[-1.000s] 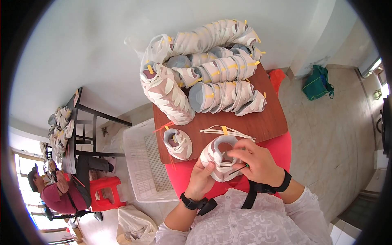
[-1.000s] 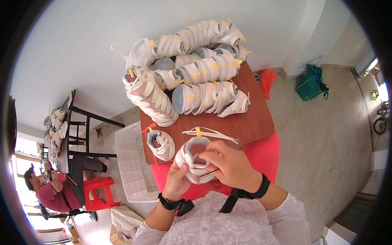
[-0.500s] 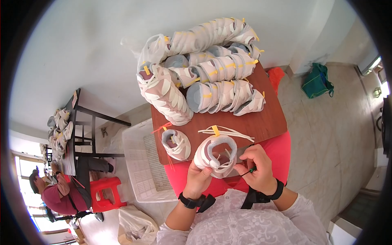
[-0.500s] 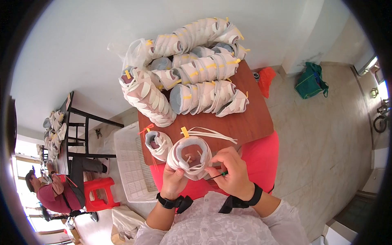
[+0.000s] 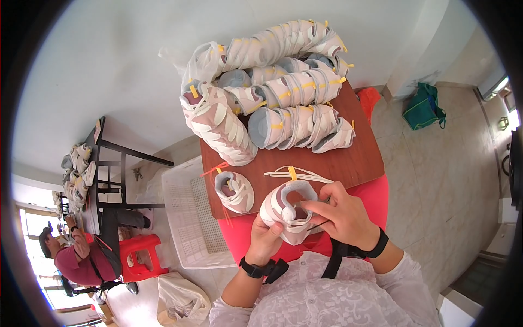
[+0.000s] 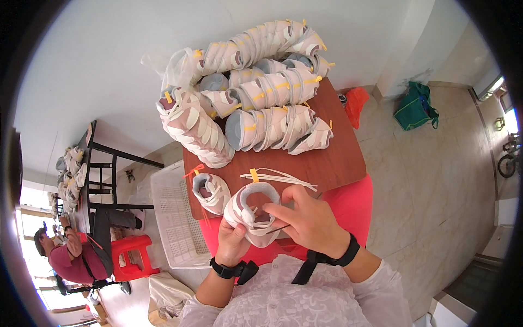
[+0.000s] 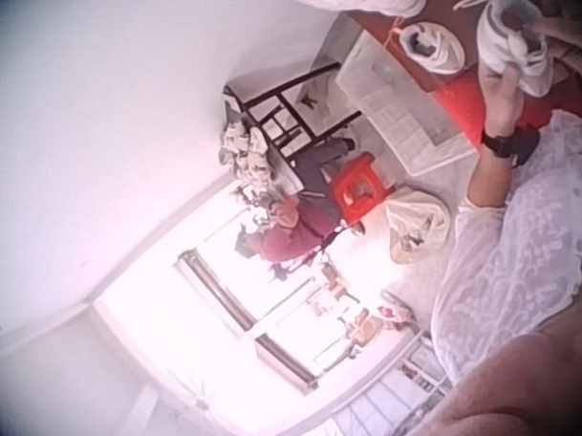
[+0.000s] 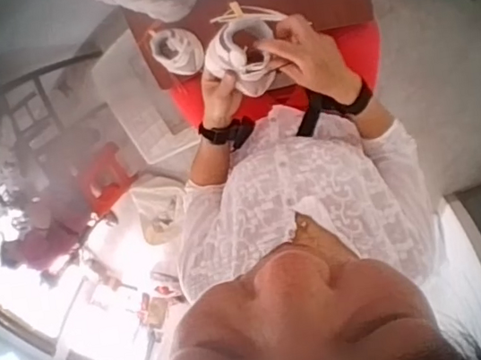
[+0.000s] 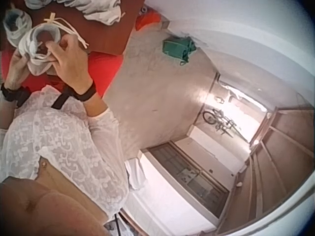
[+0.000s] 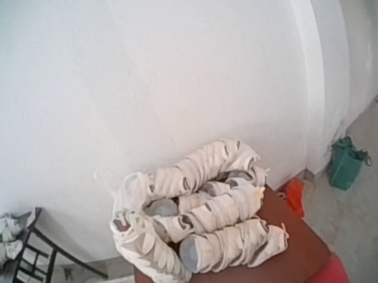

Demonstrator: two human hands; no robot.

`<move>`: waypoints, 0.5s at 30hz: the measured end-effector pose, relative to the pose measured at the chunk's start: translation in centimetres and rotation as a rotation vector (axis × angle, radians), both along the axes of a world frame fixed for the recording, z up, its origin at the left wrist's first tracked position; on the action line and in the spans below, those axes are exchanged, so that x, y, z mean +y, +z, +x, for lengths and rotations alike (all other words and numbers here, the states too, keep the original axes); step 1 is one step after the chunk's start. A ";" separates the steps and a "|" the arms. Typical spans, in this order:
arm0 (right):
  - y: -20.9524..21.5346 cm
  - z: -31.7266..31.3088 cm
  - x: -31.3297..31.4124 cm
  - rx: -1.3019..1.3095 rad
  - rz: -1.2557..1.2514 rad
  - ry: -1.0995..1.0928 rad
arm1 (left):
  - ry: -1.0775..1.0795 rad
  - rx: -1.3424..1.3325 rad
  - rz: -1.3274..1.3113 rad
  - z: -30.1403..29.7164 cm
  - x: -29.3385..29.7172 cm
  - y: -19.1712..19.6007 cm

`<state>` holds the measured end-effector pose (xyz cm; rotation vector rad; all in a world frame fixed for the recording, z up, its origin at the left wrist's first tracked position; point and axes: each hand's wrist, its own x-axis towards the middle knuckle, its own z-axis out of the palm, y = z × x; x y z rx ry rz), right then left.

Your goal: Lacing white and pink sneakers at a workshop table.

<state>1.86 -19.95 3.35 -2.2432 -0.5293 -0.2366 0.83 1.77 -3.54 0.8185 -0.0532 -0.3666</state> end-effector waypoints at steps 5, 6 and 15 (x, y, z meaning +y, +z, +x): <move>-0.6 0.6 -0.6 -0.013 -0.097 0.096 | 0.098 0.060 0.088 -0.1 -0.7 0.4; -0.6 0.6 -0.6 -0.012 -0.097 0.097 | 0.099 0.061 0.088 -0.1 -0.7 0.3; 0.2 0.5 0.0 0.080 0.106 0.126 | -0.127 0.069 0.033 0.2 0.0 0.7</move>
